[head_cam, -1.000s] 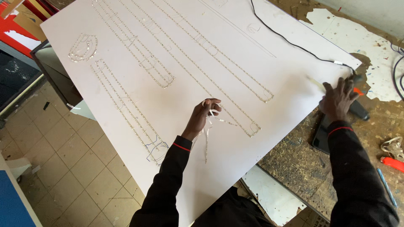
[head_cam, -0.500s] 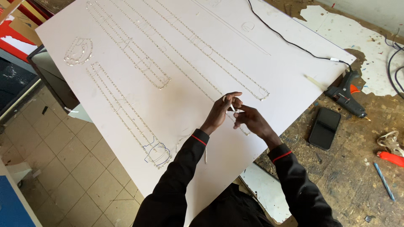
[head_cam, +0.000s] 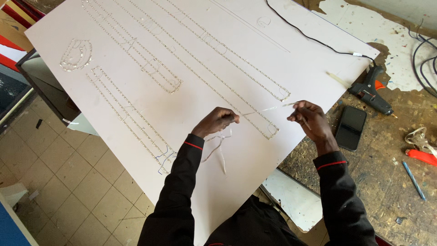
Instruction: The person uses a hot glue gun to apply adhesive along pre-drawn lines on a white board, then presses LED strip segments onto the glue. The person briefly uses a smartphone and repositions the board before continuing to attach more LED strips.
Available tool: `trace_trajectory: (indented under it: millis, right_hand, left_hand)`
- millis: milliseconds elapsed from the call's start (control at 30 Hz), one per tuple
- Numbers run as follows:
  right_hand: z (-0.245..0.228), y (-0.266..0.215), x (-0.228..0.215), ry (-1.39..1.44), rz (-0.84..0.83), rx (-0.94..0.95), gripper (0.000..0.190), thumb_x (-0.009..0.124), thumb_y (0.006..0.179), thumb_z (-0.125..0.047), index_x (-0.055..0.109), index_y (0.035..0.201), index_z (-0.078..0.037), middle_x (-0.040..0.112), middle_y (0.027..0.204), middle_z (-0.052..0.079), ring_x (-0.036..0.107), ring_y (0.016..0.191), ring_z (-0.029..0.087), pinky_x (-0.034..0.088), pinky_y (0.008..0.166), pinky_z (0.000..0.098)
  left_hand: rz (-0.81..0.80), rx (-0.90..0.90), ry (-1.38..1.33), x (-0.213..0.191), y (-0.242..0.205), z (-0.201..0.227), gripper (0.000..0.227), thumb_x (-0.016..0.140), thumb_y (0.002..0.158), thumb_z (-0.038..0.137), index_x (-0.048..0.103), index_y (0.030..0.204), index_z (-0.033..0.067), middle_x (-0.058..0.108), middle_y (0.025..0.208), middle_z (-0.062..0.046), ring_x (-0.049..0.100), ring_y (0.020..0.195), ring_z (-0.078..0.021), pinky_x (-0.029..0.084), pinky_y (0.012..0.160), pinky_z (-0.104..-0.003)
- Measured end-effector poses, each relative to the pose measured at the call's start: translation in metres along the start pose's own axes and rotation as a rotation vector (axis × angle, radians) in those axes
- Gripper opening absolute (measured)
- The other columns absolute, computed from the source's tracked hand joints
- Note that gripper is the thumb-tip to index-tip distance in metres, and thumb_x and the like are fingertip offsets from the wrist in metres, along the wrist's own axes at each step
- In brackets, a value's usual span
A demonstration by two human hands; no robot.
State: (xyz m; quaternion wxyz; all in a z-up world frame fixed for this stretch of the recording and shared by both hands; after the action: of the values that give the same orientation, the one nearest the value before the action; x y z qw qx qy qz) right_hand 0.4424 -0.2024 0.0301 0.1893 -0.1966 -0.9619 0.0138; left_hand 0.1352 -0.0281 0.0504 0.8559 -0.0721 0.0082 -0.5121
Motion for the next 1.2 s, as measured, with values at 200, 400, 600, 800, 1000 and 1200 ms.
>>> trace_trajectory:
  millis: [200, 400, 600, 800, 1000, 1200]
  right_hand:
    - [-0.039, -0.006, -0.062, 0.305, 0.361, -0.082, 0.016, 0.053, 0.122, -0.011, 0.067, 0.114, -0.015, 0.057, 0.076, -0.006, 0.069, 0.076, 0.014, 0.065, 0.090, 0.0358]
    - [-0.062, -0.034, -0.093, 0.377, 0.563, -0.240, 0.029, 0.049, 0.126, -0.013, 0.072, 0.109, -0.016, 0.065, 0.084, -0.003, 0.066, 0.082, 0.014, 0.062, 0.090, 0.0318]
    - [-0.036, -0.042, -0.045, -0.690, 0.336, -0.109, 0.014, 0.062, 0.124, -0.023, 0.070, 0.133, -0.016, 0.081, 0.124, 0.013, 0.079, 0.101, 0.032, 0.063, 0.092, 0.0462]
    - [-0.010, -0.029, -0.034, -1.250, 0.298, -0.073, 0.046, 0.059, 0.121, -0.023, 0.068, 0.164, -0.010, 0.084, 0.128, 0.013, 0.078, 0.119, 0.040, 0.058, 0.104, 0.0639]
    - [-0.011, -0.037, -0.046, -1.448, 0.529, -0.228, 0.058, 0.064, 0.116, -0.016, 0.057, 0.168, 0.010, 0.080, 0.136, 0.026, 0.073, 0.122, 0.051, 0.059, 0.097, 0.0672]
    - [0.005, -0.014, 0.006, -1.380, 0.485, -0.172, 0.069, 0.074, 0.113, -0.027, 0.052, 0.170, 0.005, 0.071, 0.149, 0.033, 0.065, 0.136, 0.057, 0.053, 0.108, 0.0719]
  left_hand:
    - [0.108, -0.045, 0.189, -0.054, -0.023, 0.030, 0.034, 0.069, 0.114, 0.028, 0.083, 0.102, -0.0001, 0.035, 0.064, 0.006, 0.035, 0.057, -0.0047, 0.033, 0.054, -0.022]
    - [0.270, -0.119, 0.393, -0.092, -0.041, 0.048, 0.041, 0.069, 0.109, 0.042, 0.085, 0.097, 0.0061, 0.038, 0.067, 0.005, 0.034, 0.063, -0.0105, 0.032, 0.061, -0.028]
    - [0.466, 0.106, 0.222, -0.090, -0.025, 0.042, 0.025, 0.076, 0.108, 0.031, 0.082, 0.102, 0.0075, 0.054, 0.066, 0.002, 0.056, 0.059, -0.0096, 0.050, 0.060, -0.026]
    - [0.903, 0.346, -0.004, -0.103, -0.037, 0.058, 0.011, 0.069, 0.114, 0.017, 0.079, 0.115, 0.0125, 0.050, 0.067, 0.009, 0.055, 0.059, -0.0012, 0.050, 0.061, -0.019]
    - [0.939, 0.351, -0.015, -0.095, -0.043, 0.052, 0.022, 0.064, 0.117, 0.029, 0.078, 0.106, 0.0167, 0.049, 0.072, 0.011, 0.048, 0.062, 0.0020, 0.041, 0.062, -0.018]
    - [0.393, 0.300, 0.100, -0.012, 0.003, 0.011, 0.022, 0.075, 0.108, 0.015, 0.080, 0.129, 0.0080, 0.076, 0.095, -0.010, 0.071, 0.076, -0.0149, 0.059, 0.074, -0.031]
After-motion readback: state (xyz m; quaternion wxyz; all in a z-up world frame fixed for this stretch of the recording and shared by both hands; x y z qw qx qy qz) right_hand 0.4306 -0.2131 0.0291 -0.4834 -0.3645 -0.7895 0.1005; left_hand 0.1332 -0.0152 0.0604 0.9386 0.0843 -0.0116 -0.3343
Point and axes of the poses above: each hand's wrist, its own y-axis towards the middle knuckle, its own x-axis out of the palm, z = x × y, the point moved 6 cm from there along y, towards the middle knuckle
